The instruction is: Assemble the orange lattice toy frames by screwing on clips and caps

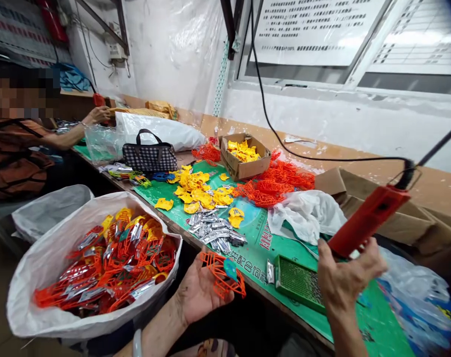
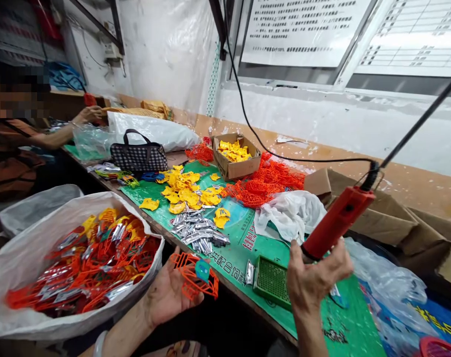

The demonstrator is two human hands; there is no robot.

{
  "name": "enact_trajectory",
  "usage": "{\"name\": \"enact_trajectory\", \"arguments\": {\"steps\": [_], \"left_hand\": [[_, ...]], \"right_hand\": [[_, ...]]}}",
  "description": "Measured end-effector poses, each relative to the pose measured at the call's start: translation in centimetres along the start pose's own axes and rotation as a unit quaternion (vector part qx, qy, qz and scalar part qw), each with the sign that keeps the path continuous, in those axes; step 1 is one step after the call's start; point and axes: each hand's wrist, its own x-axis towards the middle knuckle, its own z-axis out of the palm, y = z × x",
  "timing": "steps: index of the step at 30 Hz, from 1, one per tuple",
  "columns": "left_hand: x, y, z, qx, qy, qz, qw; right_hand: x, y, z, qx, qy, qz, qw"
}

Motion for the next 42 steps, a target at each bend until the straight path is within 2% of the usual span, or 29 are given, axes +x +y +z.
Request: {"name": "enact_trajectory", "arguments": {"steps": [1,2,3,4,5,6,7,10,13,17,22,28,32,36,42], "left_hand": [[0.0,0.1,-0.1,-0.003,0.002,0.01,1.0],[0.0,0.2,-0.2,-0.006,0.003,0.019,1.0],[-0.1,0.3,-0.2,-0.009,0.004,0.028,1.0],[0.0,0.4,-0.3,-0.013,0.005,0.036,0.999],[0.0,0.4,-0.3,-0.016,0.006,0.042,0.999],[0.1,0.5,-0.3,-0.018,0.008,0.047,0.999],[0.2,0.6,-0.4,-0.02,0.011,0.052,0.998],[0.6,0.6,-0.6,-0.018,0.035,0.064,0.997],[1.3,0.5,-0.7,0.036,0.087,0.087,0.992],[2.0,0.4,-0.8,0.144,0.115,0.11,0.977],[1.9,0.9,-1.3,0.272,0.12,0.149,0.943],[1.4,1.3,-0.9,0.326,0.131,0.16,0.922],[0.7,1.4,0.0,0.342,0.114,0.169,0.917],[0.6,1.9,0.4,0.368,0.128,0.165,0.906],[1.4,2.0,1.1,0.387,0.147,0.178,0.893]], "right_hand": [[-1.0,-0.8,0.5,-0.025,0.034,-0.04,0.998],[-1.9,-1.6,1.3,-0.032,0.028,-0.077,0.996],[-2.7,-2.3,2.3,-0.028,-0.021,-0.102,0.994],[-3.4,-2.9,3.6,-0.015,-0.111,-0.12,0.986],[-4.0,-3.4,5.1,-0.005,-0.222,-0.125,0.967],[-4.5,-3.8,6.7,-0.001,-0.296,-0.13,0.946],[-4.9,-4.1,8.3,-0.001,-0.343,-0.134,0.93],[-5.5,-4.7,12.3,-0.023,-0.436,-0.131,0.89],[-5.9,-5.0,13.7,-0.049,-0.482,-0.119,0.866],[-6.5,-4.9,12.7,-0.058,-0.508,-0.101,0.853],[-7.1,-4.6,11.3,-0.048,-0.506,-0.059,0.859],[-7.0,-4.9,11.0,0.024,-0.497,0.008,0.867],[-6.7,-5.0,10.9,0.111,-0.494,0.082,0.859],[-6.4,-5.1,9.9,0.22,-0.491,0.197,0.819],[-6.2,-6.4,6.6,0.376,-0.502,0.36,0.69]]}}
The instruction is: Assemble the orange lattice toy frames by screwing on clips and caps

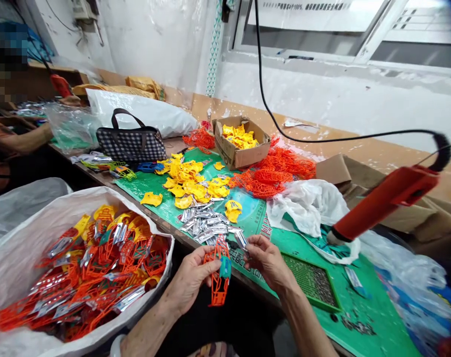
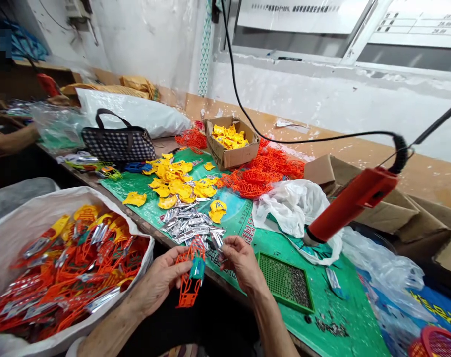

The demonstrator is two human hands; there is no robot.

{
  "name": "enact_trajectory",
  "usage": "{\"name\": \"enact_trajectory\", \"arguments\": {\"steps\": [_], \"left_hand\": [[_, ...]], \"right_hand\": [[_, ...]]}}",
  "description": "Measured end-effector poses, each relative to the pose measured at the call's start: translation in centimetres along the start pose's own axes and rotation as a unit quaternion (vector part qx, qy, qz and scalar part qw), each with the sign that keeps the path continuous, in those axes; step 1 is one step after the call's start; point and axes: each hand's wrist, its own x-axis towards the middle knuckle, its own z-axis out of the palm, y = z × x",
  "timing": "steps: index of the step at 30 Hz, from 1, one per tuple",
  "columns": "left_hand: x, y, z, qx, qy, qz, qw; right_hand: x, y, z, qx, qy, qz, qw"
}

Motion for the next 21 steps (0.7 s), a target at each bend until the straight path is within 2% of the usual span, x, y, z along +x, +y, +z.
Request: {"name": "enact_trajectory", "arguments": {"steps": [6,10,13,16,21], "left_hand": [[-0.1,-0.2,1.4,-0.012,-0.003,-0.005,1.0],[-0.3,-0.6,2.0,-0.024,-0.01,-0.007,1.0],[-0.7,-0.5,2.3,-0.027,0.001,-0.003,1.0],[-1.1,-0.3,2.4,-0.04,0.018,0.002,0.999],[-1.6,0.1,1.4,-0.073,0.05,0.011,0.996]], "right_hand": [[-3.5,-0.5,0.9,0.144,-0.073,0.068,0.985],[-4.3,-0.1,1.0,0.181,-0.087,0.089,0.976],[-3.4,0.1,0.4,0.132,-0.041,0.069,0.988],[-1.3,0.3,-0.1,0.06,0.017,0.041,0.997],[2.3,1.1,0.1,-0.046,0.018,0.024,0.998]]}}
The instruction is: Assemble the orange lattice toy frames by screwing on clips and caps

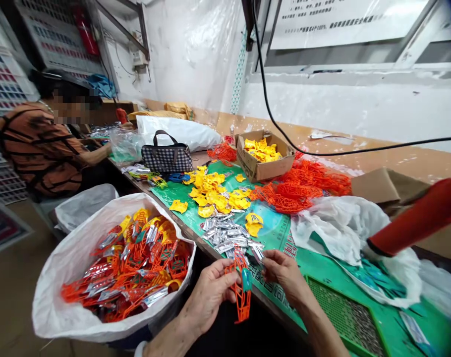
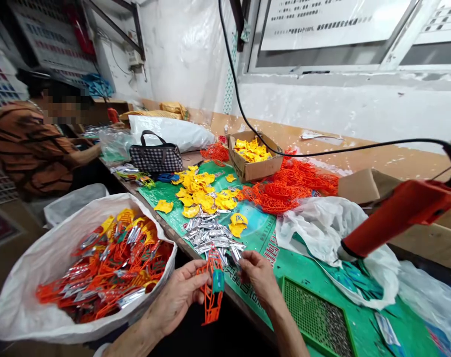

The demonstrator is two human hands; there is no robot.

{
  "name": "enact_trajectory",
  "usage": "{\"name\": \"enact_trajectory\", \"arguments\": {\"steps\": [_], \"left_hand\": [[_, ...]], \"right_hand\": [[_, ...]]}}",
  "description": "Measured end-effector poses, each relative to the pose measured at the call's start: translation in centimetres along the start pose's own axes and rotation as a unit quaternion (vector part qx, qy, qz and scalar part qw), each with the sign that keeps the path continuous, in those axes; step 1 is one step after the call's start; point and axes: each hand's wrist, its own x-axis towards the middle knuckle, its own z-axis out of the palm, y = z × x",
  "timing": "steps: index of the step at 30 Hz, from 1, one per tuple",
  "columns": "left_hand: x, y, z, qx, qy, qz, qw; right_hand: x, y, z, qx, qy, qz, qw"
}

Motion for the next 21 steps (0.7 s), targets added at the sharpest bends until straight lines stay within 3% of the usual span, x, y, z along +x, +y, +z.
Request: {"name": "enact_trajectory", "arguments": {"steps": [5,11,16,21], "left_hand": [[0.1,0.4,-1.9,-0.009,0.007,0.017,1.0],[0.8,0.5,-3.2,-0.028,0.02,0.007,0.999],[1.1,0.0,-3.2,-0.054,0.011,-0.022,0.998],[0.9,-0.3,-3.5,-0.033,0.016,-0.037,0.999]], "right_hand": [[1.3,0.8,-0.2,-0.188,0.019,-0.034,0.981],[1.9,-0.9,-0.3,-0.409,0.083,-0.119,0.901],[6.7,-4.1,3.9,-0.47,0.023,-0.201,0.859],[12.2,-5.0,8.6,-0.477,-0.034,-0.228,0.848]]}}
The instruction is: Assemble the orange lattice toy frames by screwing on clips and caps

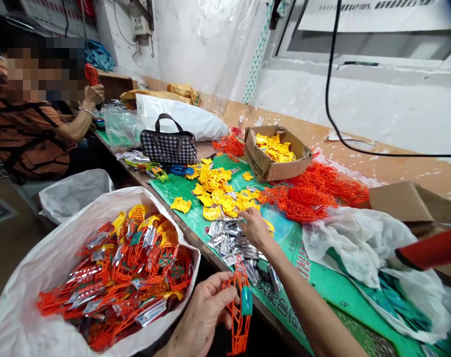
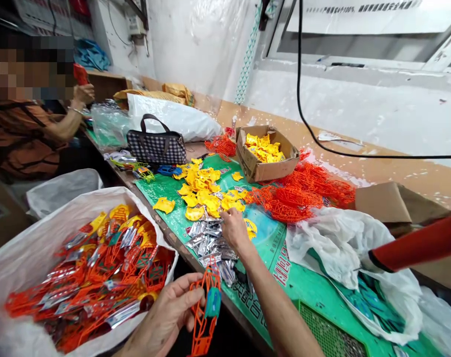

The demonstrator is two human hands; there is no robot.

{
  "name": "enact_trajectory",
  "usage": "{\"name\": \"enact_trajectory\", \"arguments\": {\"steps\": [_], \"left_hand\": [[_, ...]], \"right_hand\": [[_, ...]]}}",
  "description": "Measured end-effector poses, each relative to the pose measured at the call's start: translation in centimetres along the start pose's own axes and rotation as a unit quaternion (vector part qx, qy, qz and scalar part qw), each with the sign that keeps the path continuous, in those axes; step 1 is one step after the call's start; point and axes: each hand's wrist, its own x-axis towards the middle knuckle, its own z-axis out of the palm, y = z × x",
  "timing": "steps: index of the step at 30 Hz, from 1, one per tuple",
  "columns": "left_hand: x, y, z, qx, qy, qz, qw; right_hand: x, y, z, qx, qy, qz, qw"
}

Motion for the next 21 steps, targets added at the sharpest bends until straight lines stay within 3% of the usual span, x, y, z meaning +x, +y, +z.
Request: {"name": "enact_trajectory", "arguments": {"steps": [4,8,14,21], "left_hand": [[0.2,0.2,-0.7,0.028,0.029,0.013,0.999],[0.7,1.1,-0.8,0.039,0.041,0.014,0.998],[1.3,2.1,0.6,0.058,-0.012,0.0,0.998],[1.2,0.8,2.9,0.058,-0.062,-0.025,0.996]], "right_hand": [[1.3,0.4,0.7,0.048,-0.035,0.003,0.998],[-0.7,1.2,-1.3,0.158,-0.062,0.039,0.985],[-6.6,1.9,-4.7,0.358,-0.096,0.104,0.923],[-8.9,4.0,-4.5,0.463,-0.058,0.168,0.869]]}}
